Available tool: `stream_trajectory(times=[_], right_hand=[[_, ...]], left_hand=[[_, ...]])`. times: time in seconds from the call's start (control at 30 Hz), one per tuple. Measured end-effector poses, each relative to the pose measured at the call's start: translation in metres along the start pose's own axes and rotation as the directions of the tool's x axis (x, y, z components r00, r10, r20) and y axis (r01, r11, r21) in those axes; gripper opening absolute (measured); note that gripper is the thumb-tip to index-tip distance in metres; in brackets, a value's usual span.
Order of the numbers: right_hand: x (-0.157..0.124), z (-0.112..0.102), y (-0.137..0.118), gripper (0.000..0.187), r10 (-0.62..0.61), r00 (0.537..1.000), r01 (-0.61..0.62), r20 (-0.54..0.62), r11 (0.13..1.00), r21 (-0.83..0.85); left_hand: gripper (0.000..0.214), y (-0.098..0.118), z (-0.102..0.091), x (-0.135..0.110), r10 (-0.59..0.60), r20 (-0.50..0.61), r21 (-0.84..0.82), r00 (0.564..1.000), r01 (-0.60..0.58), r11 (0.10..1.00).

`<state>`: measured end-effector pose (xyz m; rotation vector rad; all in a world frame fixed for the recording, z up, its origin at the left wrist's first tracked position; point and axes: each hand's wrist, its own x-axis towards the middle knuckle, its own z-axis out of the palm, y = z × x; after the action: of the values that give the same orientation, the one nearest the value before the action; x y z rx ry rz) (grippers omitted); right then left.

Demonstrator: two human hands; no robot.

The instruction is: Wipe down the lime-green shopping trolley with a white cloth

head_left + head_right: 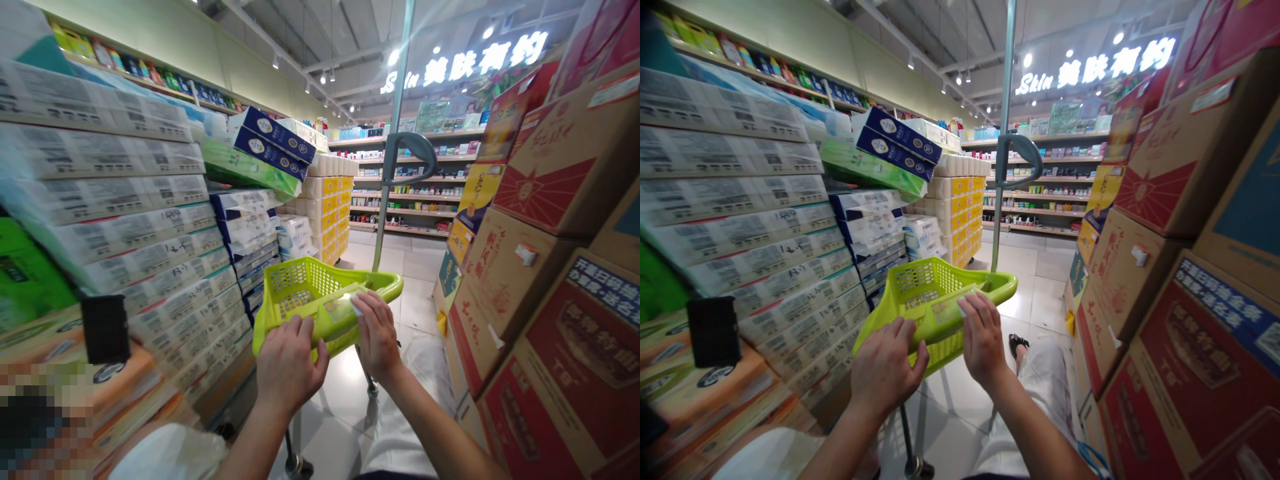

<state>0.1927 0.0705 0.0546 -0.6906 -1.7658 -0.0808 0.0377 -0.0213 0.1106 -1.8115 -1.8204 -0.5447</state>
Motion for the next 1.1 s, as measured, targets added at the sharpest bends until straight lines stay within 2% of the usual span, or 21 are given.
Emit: stream_trajectory(times=[0.07,0.13,0.27,0.33,0.4,0.47,0.57,0.67,0.73,0.8,0.9,0.97,1.03,1.1], right_hand=[[0.002,-0.001,0.007,0.039,0.102,0.991,-0.104,-0.087,0.994,-0.026],[0.002,0.001,0.004,0.039,0.131,0.985,-0.133,-0.110,0.991,-0.013],[0.000,0.004,-0.015,0.043,-0.039,0.997,0.035,0.066,0.998,0.060],[0.002,0.002,-0.014,0.044,-0.082,0.990,0.073,0.111,0.994,0.078],[0.008,-0.002,-0.005,0.040,-0.031,0.996,0.026,0.086,0.998,0.060],[0.016,-0.006,0.005,0.037,0.080,0.996,-0.081,0.040,0.997,0.017],[0.024,-0.007,0.002,0.034,0.181,0.983,-0.181,0.025,0.983,-0.019],[0.028,-0.006,-0.015,0.035,0.071,0.983,-0.076,0.168,0.997,0.023],[0.030,-0.006,-0.021,0.037,-0.002,0.964,-0.014,0.266,0.998,0.059],[0.035,-0.007,-0.015,0.036,0.019,0.958,-0.033,0.286,0.999,0.044],[0.045,-0.008,0.004,0.033,0.168,0.960,-0.158,0.223,0.985,-0.065],[0.051,-0.006,0.007,0.033,0.234,0.951,-0.212,0.202,0.969,-0.126],[0.053,0.000,-0.002,0.031,0.213,0.946,-0.188,0.243,0.974,-0.123],[0.053,0.005,-0.019,0.030,0.121,0.937,-0.108,0.326,0.992,-0.057]], left_hand=[[0.013,0.000,0.001,0.000,-0.001,-0.001,0.004,1.000,0.001,1.000],[0.012,0.000,0.002,0.001,-0.002,-0.004,0.007,1.000,0.002,1.000],[0.011,0.000,0.002,0.001,0.007,-0.009,0.001,1.000,-0.007,1.000],[0.010,-0.001,0.002,0.001,0.012,-0.008,-0.001,1.000,-0.012,1.000],[0.010,-0.002,0.001,0.000,0.008,-0.009,-0.001,1.000,-0.008,1.000],[0.011,-0.002,0.001,0.000,-0.001,-0.011,-0.004,1.000,0.001,1.000],[0.011,0.000,0.001,0.001,-0.007,-0.010,-0.005,1.000,0.007,1.000],[0.011,0.000,0.002,0.001,-0.002,-0.003,0.007,1.000,0.002,1.000],[0.010,-0.001,0.002,0.001,0.004,-0.003,0.008,1.000,-0.004,1.000],[0.010,-0.001,0.002,0.001,0.010,-0.007,0.007,1.000,-0.010,1.000],[0.010,-0.002,0.001,0.000,0.013,-0.012,0.015,1.000,-0.012,1.000],[0.010,-0.001,0.002,0.000,0.011,-0.016,0.019,1.000,-0.011,1.000],[0.009,-0.001,0.002,0.000,0.010,-0.017,0.016,1.000,-0.009,1.000],[0.008,-0.001,0.002,0.000,0.009,-0.012,0.006,1.000,-0.009,1.000]])
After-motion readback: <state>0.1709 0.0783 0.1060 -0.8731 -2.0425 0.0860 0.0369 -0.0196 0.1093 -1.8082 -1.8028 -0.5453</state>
